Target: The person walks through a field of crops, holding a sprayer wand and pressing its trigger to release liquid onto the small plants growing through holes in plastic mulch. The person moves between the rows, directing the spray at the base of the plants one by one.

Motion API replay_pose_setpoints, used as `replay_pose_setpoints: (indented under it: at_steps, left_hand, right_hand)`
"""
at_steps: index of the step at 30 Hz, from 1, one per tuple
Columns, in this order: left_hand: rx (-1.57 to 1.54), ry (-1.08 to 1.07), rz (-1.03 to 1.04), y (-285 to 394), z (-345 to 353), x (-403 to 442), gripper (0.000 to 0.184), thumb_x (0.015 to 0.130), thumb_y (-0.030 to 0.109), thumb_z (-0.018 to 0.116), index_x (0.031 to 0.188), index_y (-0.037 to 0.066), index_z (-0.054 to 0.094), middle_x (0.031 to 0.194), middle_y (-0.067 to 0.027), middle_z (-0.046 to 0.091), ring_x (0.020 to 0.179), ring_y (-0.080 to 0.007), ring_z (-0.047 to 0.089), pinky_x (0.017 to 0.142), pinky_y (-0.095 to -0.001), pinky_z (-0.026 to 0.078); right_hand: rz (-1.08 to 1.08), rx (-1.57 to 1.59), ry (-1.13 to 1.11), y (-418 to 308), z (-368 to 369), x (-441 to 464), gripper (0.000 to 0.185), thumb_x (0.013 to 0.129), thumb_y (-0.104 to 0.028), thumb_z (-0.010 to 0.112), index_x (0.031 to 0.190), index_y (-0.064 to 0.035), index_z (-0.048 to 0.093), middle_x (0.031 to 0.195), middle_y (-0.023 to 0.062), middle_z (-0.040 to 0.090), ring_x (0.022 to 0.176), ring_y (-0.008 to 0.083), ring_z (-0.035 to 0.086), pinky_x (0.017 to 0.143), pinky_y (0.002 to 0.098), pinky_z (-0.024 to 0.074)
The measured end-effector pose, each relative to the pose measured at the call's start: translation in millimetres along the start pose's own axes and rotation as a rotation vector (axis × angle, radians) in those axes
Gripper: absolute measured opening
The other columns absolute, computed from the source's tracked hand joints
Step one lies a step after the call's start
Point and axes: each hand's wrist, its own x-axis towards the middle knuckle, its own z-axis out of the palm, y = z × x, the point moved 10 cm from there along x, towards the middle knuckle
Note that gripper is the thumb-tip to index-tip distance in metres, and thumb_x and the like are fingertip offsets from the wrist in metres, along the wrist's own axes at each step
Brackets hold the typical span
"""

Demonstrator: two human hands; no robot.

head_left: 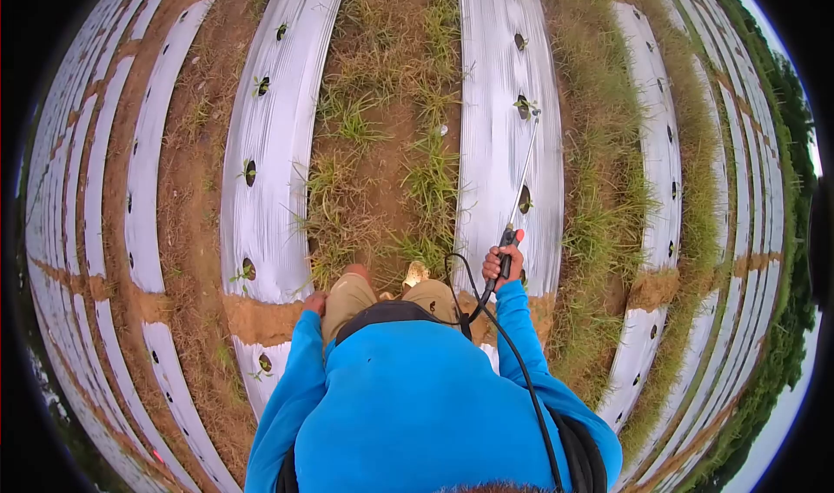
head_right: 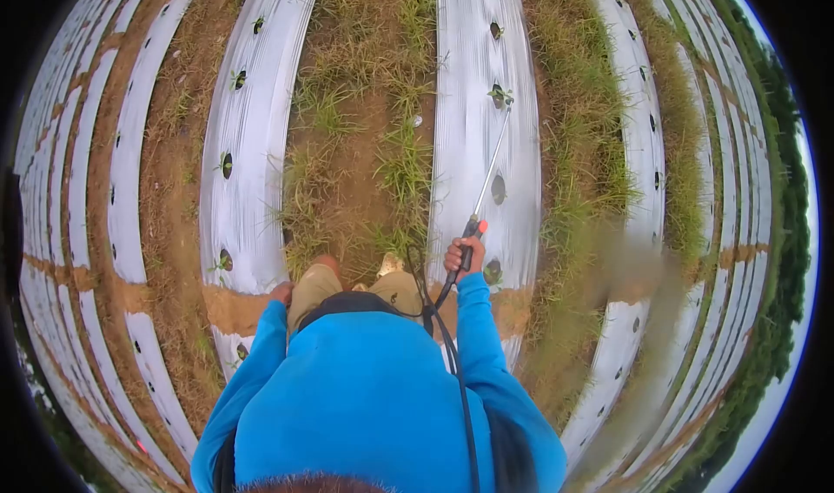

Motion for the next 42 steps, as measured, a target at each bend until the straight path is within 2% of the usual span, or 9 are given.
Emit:
replay_pose_setpoints:
  at_steps: [3, 4, 11, 14, 21, 26, 36, 40, 42]
  left_hand:
    - [-0.478, -0.023, -0.467, 53, -20, 33, 0.017, 0.078, 0.02, 0.047, 0.08, 0.006, 0.057, 0.066, -0.0068, 0.054, 0.043, -0.0134, 0.042, 0.036, -0.0311, 0.033]
    - [-0.473, 0.042, -0.576, 66, -33, 47, 0.022, 0.075, 0.023, 0.051, 0.084, 0.005, 0.058, 0.071, -0.0089, 0.059, 0.057, -0.0215, 0.053, 0.049, -0.0386, 0.043]
    - [-0.717, -0.139, -0.797, 63, -1, 252, 0.017, 0.081, 0.023, 0.047, 0.077, 0.007, 0.052, 0.06, -0.0056, 0.047, 0.042, -0.0137, 0.041, 0.034, -0.0302, 0.029]
    - [-0.547, -0.108, -0.562, 70, 6, 372, 0.021, 0.081, 0.025, 0.046, 0.082, 0.006, 0.054, 0.061, -0.0059, 0.05, 0.042, -0.0139, 0.044, 0.035, -0.0297, 0.031]
    - [-0.422, -0.223, -0.414, 420, -152, 510, 0.023, 0.086, 0.026, 0.045, 0.089, 0.006, 0.057, 0.067, -0.0039, 0.055, 0.046, -0.0118, 0.047, 0.039, -0.0262, 0.035]
    - [-0.655, -0.148, -0.134, 536, -205, 654, 0.024, 0.09, 0.027, 0.045, 0.089, 0.005, 0.056, 0.07, -0.0033, 0.055, 0.052, -0.0094, 0.046, 0.042, -0.0262, 0.035]
    - [-0.527, -0.091, -0.821, 520, -202, 702, 0.021, 0.083, 0.027, 0.051, 0.088, 0.007, 0.055, 0.067, -0.0081, 0.055, 0.049, -0.0168, 0.048, 0.037, -0.0326, 0.034]
    - [-0.113, -0.044, -0.477, 518, -213, 771, 0.027, 0.082, 0.03, 0.051, 0.091, 0.006, 0.058, 0.071, -0.0086, 0.057, 0.05, -0.0195, 0.05, 0.039, -0.0329, 0.037]
    - [-0.033, 0.085, 0.022, 546, -224, 829, 0.033, 0.082, 0.034, 0.052, 0.094, 0.004, 0.059, 0.074, -0.0093, 0.058, 0.053, -0.0204, 0.051, 0.043, -0.034, 0.042]
  right_hand:
    - [0.018, -0.016, -0.037, -42, 39, 46, 0.017, 0.069, -0.024, 0.051, 0.068, -0.009, 0.044, 0.05, -0.0015, 0.035, 0.037, 0.0109, 0.035, 0.033, 0.0246, 0.0302]
    - [0.033, -0.035, -0.048, -52, 48, 62, 0.016, 0.069, -0.024, 0.051, 0.068, -0.0089, 0.044, 0.051, -0.0013, 0.035, 0.037, 0.0111, 0.034, 0.033, 0.0247, 0.0303]
    - [-0.05, -0.054, -0.045, -162, 153, 198, 0.016, 0.07, -0.023, 0.051, 0.07, -0.0065, 0.047, 0.052, -0.0006, 0.039, 0.038, 0.0109, 0.038, 0.034, 0.0251, 0.0331]
    - [-0.072, -0.041, -0.041, -206, 208, 239, 0.018, 0.069, -0.023, 0.051, 0.071, -0.0055, 0.047, 0.052, 0.0001, 0.038, 0.038, 0.0115, 0.037, 0.034, 0.025, 0.0326]
    - [0.017, 0.009, -0.049, -288, 336, 291, 0.019, 0.068, -0.024, 0.053, 0.072, -0.0059, 0.046, 0.053, -0.0001, 0.036, 0.038, 0.011, 0.034, 0.034, 0.0242, 0.03]
    - [-0.032, -0.018, 0.024, -358, 387, 384, 0.018, 0.068, -0.024, 0.053, 0.07, -0.007, 0.046, 0.052, -0.0005, 0.036, 0.038, 0.0109, 0.034, 0.034, 0.0242, 0.0301]
    - [-0.05, 0.011, -0.064, -537, 501, 599, 0.017, 0.068, -0.023, 0.053, 0.07, -0.0078, 0.046, 0.052, -0.0005, 0.036, 0.037, 0.0116, 0.035, 0.033, 0.0252, 0.0305]
    - [-0.019, -0.01, -0.078, -598, 571, 637, 0.016, 0.069, -0.023, 0.052, 0.069, -0.0081, 0.046, 0.052, -0.0004, 0.037, 0.037, 0.0117, 0.035, 0.033, 0.0258, 0.0308]
    - [-0.016, -0.039, -0.078, -628, 594, 663, 0.015, 0.07, -0.022, 0.051, 0.07, -0.0083, 0.045, 0.052, -0.0003, 0.037, 0.037, 0.0117, 0.035, 0.033, 0.0258, 0.0308]
